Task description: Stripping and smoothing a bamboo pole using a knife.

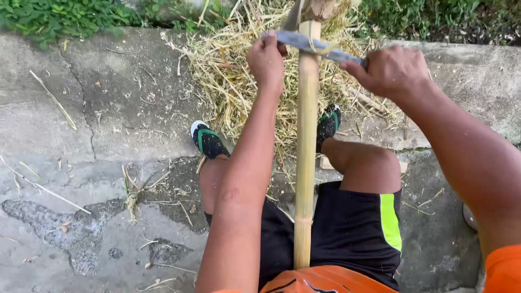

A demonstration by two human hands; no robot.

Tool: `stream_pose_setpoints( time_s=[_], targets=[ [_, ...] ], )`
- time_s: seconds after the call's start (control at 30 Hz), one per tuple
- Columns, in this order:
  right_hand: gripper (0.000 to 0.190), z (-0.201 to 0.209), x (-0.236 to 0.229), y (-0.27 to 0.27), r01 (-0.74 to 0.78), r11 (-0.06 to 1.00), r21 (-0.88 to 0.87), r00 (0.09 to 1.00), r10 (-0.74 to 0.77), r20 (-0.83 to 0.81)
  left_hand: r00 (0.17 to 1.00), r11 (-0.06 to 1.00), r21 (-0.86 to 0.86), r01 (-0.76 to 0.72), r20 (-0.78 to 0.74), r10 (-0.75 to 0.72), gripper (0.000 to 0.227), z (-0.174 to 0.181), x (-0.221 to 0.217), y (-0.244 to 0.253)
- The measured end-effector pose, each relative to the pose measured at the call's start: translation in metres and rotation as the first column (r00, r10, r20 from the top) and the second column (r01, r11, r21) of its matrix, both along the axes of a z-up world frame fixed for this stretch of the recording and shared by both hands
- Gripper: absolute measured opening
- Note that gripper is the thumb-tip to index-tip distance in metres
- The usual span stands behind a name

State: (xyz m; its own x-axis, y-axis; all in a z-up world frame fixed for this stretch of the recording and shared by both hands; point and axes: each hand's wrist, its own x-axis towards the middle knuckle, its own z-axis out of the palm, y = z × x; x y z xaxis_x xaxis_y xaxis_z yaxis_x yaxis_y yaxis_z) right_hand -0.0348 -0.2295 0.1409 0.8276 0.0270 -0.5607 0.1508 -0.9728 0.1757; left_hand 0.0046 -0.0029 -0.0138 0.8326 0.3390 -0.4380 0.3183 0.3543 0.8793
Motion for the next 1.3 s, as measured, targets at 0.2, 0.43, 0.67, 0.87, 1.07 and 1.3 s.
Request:
stream_pose_setpoints(
  time_s=[0.2,0.43,0.67,0.87,1.07,1.3],
  targets=[
    [0.088,-0.004,0.025,0.017,0.087,0.996,0.006,0.995,-0.088,0.057,1.000,0.972,0.235,-0.020,0.003,0.020,0.032,0.015,0.058,0.005],
    [0.084,0.007,-0.027,0.031,0.315,0.918,0.242,0.947,-0.319,-0.022,0.965,0.971,0.049,0.232,0.112,-0.236,0.059,0.011,-0.059,0.014],
    [0.085,0.035,-0.059,0.020,0.069,0.983,-0.168,0.970,-0.105,-0.221,0.802,0.836,-0.056,0.546,-0.256,-0.540,0.074,0.091,-0.263,-0.015],
    [0.091,0.059,-0.062,0.025,-0.034,0.988,-0.149,0.992,0.015,-0.123,0.809,0.766,0.301,0.568,-0.376,-0.451,0.059,0.086,-0.273,-0.028],
    [0.089,0.029,-0.039,0.009,0.090,0.995,-0.036,0.996,-0.091,-0.024,0.826,0.653,0.505,0.564,-0.347,-0.444,0.053,0.093,-0.279,-0.027],
    [0.096,0.004,-0.022,-0.005,0.257,0.961,0.099,0.965,-0.260,0.020,0.832,0.654,0.515,0.555,-0.348,-0.432,0.057,0.100,-0.275,-0.021]
  ],
)
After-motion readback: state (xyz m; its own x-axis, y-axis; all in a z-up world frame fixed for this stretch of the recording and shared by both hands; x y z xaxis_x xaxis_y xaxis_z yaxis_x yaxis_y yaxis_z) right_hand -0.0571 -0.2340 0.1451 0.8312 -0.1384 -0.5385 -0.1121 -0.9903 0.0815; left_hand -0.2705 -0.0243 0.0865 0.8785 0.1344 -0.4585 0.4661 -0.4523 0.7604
